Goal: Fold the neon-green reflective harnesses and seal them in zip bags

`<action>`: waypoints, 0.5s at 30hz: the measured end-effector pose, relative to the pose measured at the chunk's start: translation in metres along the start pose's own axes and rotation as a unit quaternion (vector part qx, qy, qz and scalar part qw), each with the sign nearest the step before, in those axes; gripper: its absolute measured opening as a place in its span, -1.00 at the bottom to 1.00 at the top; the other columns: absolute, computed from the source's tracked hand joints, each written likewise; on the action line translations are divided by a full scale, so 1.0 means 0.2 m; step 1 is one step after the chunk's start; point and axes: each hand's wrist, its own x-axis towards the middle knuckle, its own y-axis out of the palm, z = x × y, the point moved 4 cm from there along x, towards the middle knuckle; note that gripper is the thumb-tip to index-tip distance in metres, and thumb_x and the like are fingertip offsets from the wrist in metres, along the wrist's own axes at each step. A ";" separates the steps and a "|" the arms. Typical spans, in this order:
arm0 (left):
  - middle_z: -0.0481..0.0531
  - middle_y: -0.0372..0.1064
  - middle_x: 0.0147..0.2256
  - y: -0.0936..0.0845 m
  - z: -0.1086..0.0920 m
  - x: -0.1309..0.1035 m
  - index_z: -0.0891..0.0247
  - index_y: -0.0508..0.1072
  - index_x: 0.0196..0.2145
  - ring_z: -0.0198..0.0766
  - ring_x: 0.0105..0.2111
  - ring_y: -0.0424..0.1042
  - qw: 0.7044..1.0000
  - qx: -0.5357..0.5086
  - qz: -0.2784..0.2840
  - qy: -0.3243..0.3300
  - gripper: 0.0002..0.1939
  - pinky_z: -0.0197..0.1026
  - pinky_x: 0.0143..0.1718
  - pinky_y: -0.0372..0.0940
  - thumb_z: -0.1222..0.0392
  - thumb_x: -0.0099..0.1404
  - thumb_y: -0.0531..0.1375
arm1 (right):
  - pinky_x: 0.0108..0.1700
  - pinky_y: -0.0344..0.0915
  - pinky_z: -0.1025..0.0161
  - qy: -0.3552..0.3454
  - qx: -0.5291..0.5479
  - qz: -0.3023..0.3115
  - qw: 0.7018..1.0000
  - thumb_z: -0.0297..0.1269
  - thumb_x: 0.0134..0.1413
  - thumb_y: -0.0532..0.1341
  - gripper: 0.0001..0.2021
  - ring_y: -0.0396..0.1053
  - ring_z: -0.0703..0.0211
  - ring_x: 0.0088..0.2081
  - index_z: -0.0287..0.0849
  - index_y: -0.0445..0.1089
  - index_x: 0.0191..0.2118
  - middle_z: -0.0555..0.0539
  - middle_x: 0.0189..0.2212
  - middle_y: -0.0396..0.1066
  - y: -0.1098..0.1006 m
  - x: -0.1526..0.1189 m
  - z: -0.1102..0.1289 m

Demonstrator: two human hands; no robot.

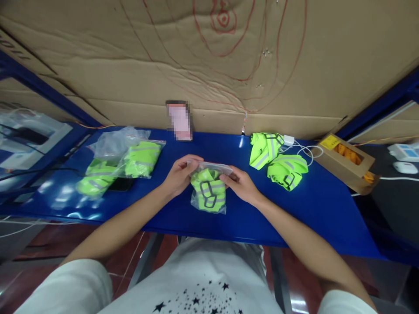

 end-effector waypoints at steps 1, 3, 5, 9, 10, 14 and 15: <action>0.08 0.55 -0.17 0.01 -0.01 -0.01 0.21 0.58 -0.07 -0.19 -0.18 0.52 1.000 -0.013 0.023 0.000 -0.55 -0.21 -0.12 0.36 -0.09 0.17 0.44 | -0.36 0.46 0.26 -0.009 -0.010 -0.014 1.000 0.11 0.11 0.34 -0.57 0.44 0.16 -0.32 -0.10 0.51 -0.05 -0.02 -0.32 0.51 0.00 -0.01 0.01; 0.14 0.50 0.04 0.05 -0.01 -0.03 0.14 0.45 0.16 -0.06 0.03 0.48 0.997 -0.025 0.079 -0.007 -0.31 -0.13 0.04 0.35 -0.09 0.12 0.47 | -0.37 0.44 0.25 -0.028 -0.034 -0.053 0.998 0.08 0.14 0.32 -0.63 0.41 0.18 -0.38 -0.11 0.55 -0.12 -0.01 -0.38 0.49 -0.01 -0.02 0.02; 0.17 0.42 0.15 0.08 0.01 -0.04 0.10 0.32 0.27 0.01 0.13 0.43 0.992 -0.011 0.122 -0.034 -0.11 -0.07 0.12 0.33 -0.02 0.03 0.53 | -0.37 0.41 0.25 -0.043 -0.053 -0.089 0.994 0.06 0.14 0.32 -0.66 0.38 0.19 -0.41 -0.12 0.55 -0.16 0.01 -0.42 0.47 -0.03 -0.02 0.03; 0.24 0.44 0.14 0.11 0.08 -0.05 0.24 0.36 0.20 0.07 0.11 0.45 0.981 0.055 0.155 -0.104 -0.18 0.00 0.12 0.34 0.07 0.03 0.53 | -0.30 0.40 0.25 -0.060 -0.059 -0.142 0.986 0.05 0.14 0.33 -0.65 0.41 0.18 -0.36 -0.14 0.54 -0.16 -0.01 -0.36 0.52 -0.07 -0.01 0.04; 0.24 0.46 0.12 0.11 0.09 -0.05 0.27 0.39 0.17 0.07 0.10 0.46 0.980 0.066 0.154 -0.109 -0.23 0.01 0.12 0.34 0.07 0.05 0.52 | -0.28 0.41 0.24 -0.060 -0.056 -0.147 0.986 0.05 0.13 0.34 -0.65 0.43 0.17 -0.33 -0.14 0.54 -0.15 -0.01 -0.34 0.53 -0.08 -0.01 0.04; 0.22 0.49 0.07 0.12 0.09 -0.05 0.27 0.41 0.13 0.01 0.05 0.49 0.981 0.067 0.157 -0.096 -0.27 -0.02 0.10 0.36 0.03 0.06 0.51 | -0.23 0.41 0.24 -0.058 -0.059 -0.126 0.989 0.06 0.14 0.33 -0.64 0.45 0.14 -0.27 -0.10 0.51 -0.11 -0.02 -0.29 0.54 -0.09 -0.01 0.08; 0.21 0.50 0.05 0.12 0.08 -0.05 0.27 0.41 0.12 -0.01 0.03 0.50 0.981 0.065 0.158 -0.089 -0.28 -0.04 0.08 0.37 0.02 0.06 0.51 | -0.21 0.42 0.23 -0.066 -0.066 -0.115 0.989 0.05 0.15 0.33 -0.66 0.45 0.13 -0.24 -0.09 0.50 -0.11 -0.03 -0.26 0.53 -0.09 -0.02 0.10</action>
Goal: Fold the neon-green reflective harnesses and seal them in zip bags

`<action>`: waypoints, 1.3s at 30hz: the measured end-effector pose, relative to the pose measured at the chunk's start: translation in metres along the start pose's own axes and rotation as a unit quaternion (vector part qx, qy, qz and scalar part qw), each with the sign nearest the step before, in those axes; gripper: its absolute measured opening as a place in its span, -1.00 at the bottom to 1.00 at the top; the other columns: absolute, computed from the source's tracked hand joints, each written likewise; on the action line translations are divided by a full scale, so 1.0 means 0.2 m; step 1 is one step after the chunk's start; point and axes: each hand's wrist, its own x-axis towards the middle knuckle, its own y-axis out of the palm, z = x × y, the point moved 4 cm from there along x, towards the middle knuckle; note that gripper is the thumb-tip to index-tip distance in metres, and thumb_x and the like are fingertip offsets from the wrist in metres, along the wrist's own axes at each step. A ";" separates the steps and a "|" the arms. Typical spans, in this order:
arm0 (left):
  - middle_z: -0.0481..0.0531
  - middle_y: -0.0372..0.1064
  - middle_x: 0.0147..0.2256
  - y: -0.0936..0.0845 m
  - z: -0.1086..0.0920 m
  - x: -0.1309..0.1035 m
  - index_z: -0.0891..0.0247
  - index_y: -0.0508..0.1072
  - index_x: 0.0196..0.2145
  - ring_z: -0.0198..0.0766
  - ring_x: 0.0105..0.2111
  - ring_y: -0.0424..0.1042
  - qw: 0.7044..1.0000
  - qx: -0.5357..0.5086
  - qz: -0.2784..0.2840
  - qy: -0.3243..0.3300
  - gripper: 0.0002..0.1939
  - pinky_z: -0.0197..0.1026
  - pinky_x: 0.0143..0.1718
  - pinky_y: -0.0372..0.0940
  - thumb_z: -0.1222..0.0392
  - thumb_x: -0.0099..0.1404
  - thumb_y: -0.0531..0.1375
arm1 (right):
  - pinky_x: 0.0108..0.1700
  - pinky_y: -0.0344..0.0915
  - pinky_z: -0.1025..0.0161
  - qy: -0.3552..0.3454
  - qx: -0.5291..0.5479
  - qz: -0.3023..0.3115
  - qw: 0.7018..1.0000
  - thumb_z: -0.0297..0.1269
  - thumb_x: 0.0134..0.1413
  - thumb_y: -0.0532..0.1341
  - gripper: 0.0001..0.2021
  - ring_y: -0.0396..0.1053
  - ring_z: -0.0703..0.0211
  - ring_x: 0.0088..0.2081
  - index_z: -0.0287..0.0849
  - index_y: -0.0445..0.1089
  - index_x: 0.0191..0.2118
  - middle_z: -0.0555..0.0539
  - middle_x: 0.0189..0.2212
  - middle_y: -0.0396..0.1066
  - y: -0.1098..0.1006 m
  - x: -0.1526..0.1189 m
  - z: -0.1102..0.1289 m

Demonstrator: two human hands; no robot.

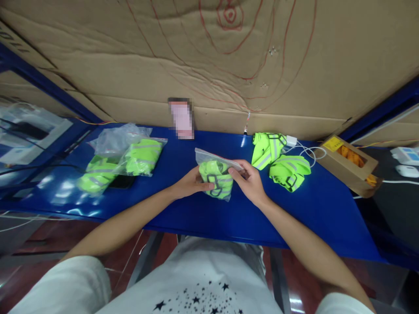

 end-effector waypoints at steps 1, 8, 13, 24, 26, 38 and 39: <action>0.21 0.51 0.04 0.00 0.00 0.00 0.28 0.42 0.10 -0.03 0.01 0.51 1.000 0.000 0.000 0.006 -0.29 -0.06 0.06 0.38 0.01 0.06 0.51 | -0.19 0.42 0.22 -0.014 -0.008 0.011 1.000 0.04 0.16 0.33 -0.68 0.45 0.12 -0.22 -0.08 0.49 -0.12 -0.05 -0.23 0.52 0.00 0.00 0.02; 0.12 0.57 -0.15 0.00 0.00 -0.02 0.31 0.49 -0.02 -0.14 -0.20 0.55 1.000 0.005 -0.013 -0.016 -0.43 -0.16 -0.12 0.43 0.03 0.08 0.50 | -0.27 0.37 0.22 -0.077 -0.074 0.073 0.992 -0.03 0.25 0.28 -0.76 0.39 0.18 -0.32 -0.10 0.46 -0.22 -0.07 -0.25 0.47 0.01 -0.03 0.03; 0.09 0.57 -0.22 0.01 0.02 -0.01 0.33 0.52 -0.11 -0.20 -0.30 0.55 0.998 -0.013 -0.042 -0.034 -0.51 -0.19 -0.19 0.43 0.03 0.09 0.49 | -0.33 0.29 0.25 -0.076 -0.114 0.075 0.988 0.00 0.25 0.27 -0.71 0.30 0.22 -0.41 -0.12 0.46 -0.34 -0.01 -0.42 0.40 0.03 -0.02 -0.03; 0.11 0.50 -0.08 -0.14 -0.20 -0.04 0.27 0.36 0.07 -0.14 -0.15 0.52 0.991 0.056 -0.125 0.004 -0.28 -0.18 -0.14 0.42 0.05 0.02 0.52 | -0.25 0.47 0.20 -0.013 0.003 0.095 0.995 0.06 0.30 0.19 -0.60 0.45 0.15 -0.23 -0.05 0.35 0.11 -0.09 -0.14 0.44 0.05 -0.03 -0.05; 0.09 0.49 -0.11 -0.17 -0.26 -0.08 0.27 0.36 0.05 -0.15 -0.16 0.50 0.983 0.104 -0.145 0.034 -0.30 -0.18 -0.15 0.41 0.04 0.02 0.51 | -0.25 0.46 0.22 -0.019 -0.019 0.107 0.994 0.02 0.31 0.20 -0.59 0.45 0.15 -0.17 -0.04 0.34 0.16 -0.14 -0.02 0.42 0.06 -0.04 -0.06; -0.06 0.31 -0.21 -0.85 -0.58 -0.54 0.21 0.10 0.08 -0.32 -0.30 0.35 0.804 0.328 -0.481 0.118 -0.31 -0.24 -0.26 0.32 0.22 0.10 0.37 | -0.19 0.44 0.19 -0.054 -0.122 0.152 0.979 -0.07 0.36 0.15 -0.64 0.46 0.17 -0.17 -0.05 0.34 0.17 -0.17 0.03 0.41 0.11 -0.06 -0.09; -0.09 0.29 -0.24 -0.93 -0.59 -0.55 0.21 0.06 0.09 -0.35 -0.35 0.33 0.802 0.320 -0.493 0.106 -0.30 -0.25 -0.29 0.31 0.25 0.11 0.36 | -0.20 0.44 0.20 -0.054 -0.125 0.154 0.979 -0.07 0.36 0.15 -0.64 0.46 0.17 -0.17 -0.05 0.34 0.16 -0.18 0.03 0.41 0.11 -0.06 -0.09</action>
